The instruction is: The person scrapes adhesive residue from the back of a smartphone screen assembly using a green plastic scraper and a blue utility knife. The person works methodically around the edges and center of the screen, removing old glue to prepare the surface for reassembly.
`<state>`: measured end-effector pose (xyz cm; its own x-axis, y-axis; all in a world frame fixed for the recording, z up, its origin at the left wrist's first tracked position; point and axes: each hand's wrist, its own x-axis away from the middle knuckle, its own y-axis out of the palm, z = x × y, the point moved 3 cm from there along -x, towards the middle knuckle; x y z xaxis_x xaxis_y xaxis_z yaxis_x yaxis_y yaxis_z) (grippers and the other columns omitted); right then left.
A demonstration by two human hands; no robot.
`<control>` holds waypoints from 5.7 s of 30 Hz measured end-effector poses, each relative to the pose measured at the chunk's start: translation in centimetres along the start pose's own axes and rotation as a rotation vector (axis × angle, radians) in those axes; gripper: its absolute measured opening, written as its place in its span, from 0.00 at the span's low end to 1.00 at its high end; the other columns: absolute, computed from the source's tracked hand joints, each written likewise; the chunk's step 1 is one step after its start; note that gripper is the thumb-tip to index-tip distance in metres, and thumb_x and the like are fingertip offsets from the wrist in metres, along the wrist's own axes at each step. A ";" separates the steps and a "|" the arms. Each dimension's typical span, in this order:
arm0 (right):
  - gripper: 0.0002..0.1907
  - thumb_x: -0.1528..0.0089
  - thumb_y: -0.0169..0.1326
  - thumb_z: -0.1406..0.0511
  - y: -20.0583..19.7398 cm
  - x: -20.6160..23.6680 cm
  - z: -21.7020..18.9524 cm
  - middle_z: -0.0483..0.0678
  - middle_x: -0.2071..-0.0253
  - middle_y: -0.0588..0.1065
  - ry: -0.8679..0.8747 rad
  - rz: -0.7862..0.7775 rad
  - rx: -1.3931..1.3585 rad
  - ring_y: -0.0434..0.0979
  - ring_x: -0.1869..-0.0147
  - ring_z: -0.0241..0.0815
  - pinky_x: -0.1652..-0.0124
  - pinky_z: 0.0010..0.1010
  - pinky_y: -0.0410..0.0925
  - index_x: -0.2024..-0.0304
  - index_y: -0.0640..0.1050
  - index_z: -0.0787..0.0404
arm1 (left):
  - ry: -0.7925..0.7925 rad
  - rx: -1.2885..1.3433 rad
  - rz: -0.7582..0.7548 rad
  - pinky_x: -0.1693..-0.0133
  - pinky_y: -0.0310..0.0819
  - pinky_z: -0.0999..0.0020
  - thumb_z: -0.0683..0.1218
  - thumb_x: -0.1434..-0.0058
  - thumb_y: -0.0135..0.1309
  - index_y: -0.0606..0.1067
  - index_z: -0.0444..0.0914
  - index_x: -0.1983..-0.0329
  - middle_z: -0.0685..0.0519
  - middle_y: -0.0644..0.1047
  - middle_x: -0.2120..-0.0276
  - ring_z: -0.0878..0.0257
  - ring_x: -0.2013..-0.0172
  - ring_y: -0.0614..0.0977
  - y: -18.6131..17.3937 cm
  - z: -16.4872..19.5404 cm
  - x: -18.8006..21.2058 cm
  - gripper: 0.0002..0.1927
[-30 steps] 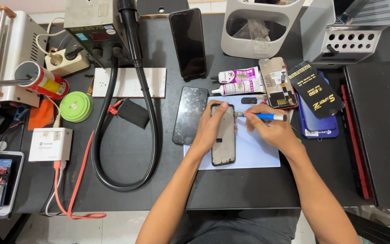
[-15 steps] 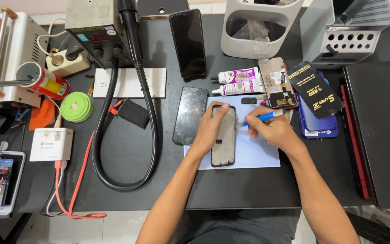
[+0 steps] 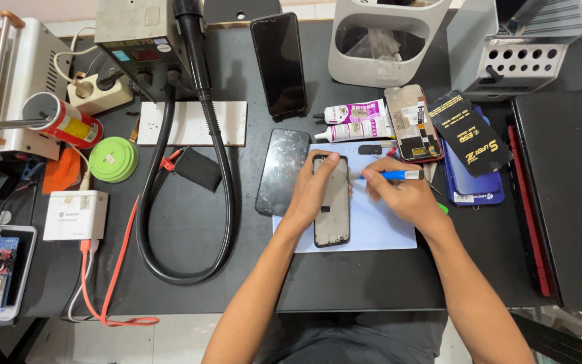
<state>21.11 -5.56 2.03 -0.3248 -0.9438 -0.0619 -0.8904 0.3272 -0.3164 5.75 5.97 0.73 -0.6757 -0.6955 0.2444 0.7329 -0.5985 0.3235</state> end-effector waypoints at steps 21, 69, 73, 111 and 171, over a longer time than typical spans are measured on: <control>0.14 0.32 0.55 0.62 0.1 -0.1 -0.5 0.43 0.79 0.74 0.016 0.025 0.063 0.72 0.76 0.31 0.73 0.25 0.66 0.71 0.78 0.64 | -0.001 -0.020 0.033 0.69 0.79 0.67 0.57 0.32 0.49 0.72 0.35 0.56 0.47 0.80 0.68 0.62 0.73 0.82 0.3 0.5 0.4 0.19; 0.14 0.28 0.49 0.60 2.6 -1.3 -0.1 0.47 0.72 0.70 0.081 0.343 0.103 0.67 0.69 0.36 0.67 0.32 0.64 0.58 0.73 0.66 | 0.051 0.139 -0.032 0.58 0.78 0.65 0.56 0.34 0.52 0.66 0.37 0.42 0.45 0.79 0.60 0.60 0.61 0.81 0.1 -0.3 0.1 0.25; 0.15 0.30 0.54 0.58 2.2 -1.3 0.4 0.41 0.74 0.71 0.211 0.253 -0.005 0.66 0.71 0.30 0.69 0.27 0.63 0.60 0.76 0.65 | 0.046 0.186 -0.042 0.60 0.78 0.64 0.56 0.35 0.51 0.65 0.37 0.42 0.45 0.79 0.61 0.59 0.62 0.81 0.0 -0.3 -0.2 0.25; 0.14 0.34 0.57 0.60 3.0 -1.2 -0.3 0.45 0.72 0.76 0.051 0.210 0.109 0.70 0.68 0.29 0.67 0.28 0.67 0.60 0.78 0.67 | 0.074 0.066 0.016 0.55 0.75 0.67 0.57 0.34 0.50 0.68 0.38 0.43 0.48 0.77 0.57 0.62 0.57 0.79 -0.2 -0.3 0.1 0.23; 0.12 0.29 0.55 0.63 0.0 -0.4 0.9 0.44 0.67 0.74 -0.043 0.337 -0.219 0.72 0.69 0.29 0.66 0.22 0.67 0.53 0.77 0.68 | -0.073 0.174 -0.135 0.65 0.79 0.63 0.67 0.29 0.33 0.68 0.37 0.42 0.46 0.76 0.65 0.57 0.69 0.82 -0.3 -0.8 -0.5 0.32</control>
<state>21.54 -5.24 1.20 -0.6003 -0.7817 -0.1689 -0.7851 0.6163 -0.0622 5.92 6.17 -0.24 -0.7752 -0.5794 0.2517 0.6151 -0.6018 0.5093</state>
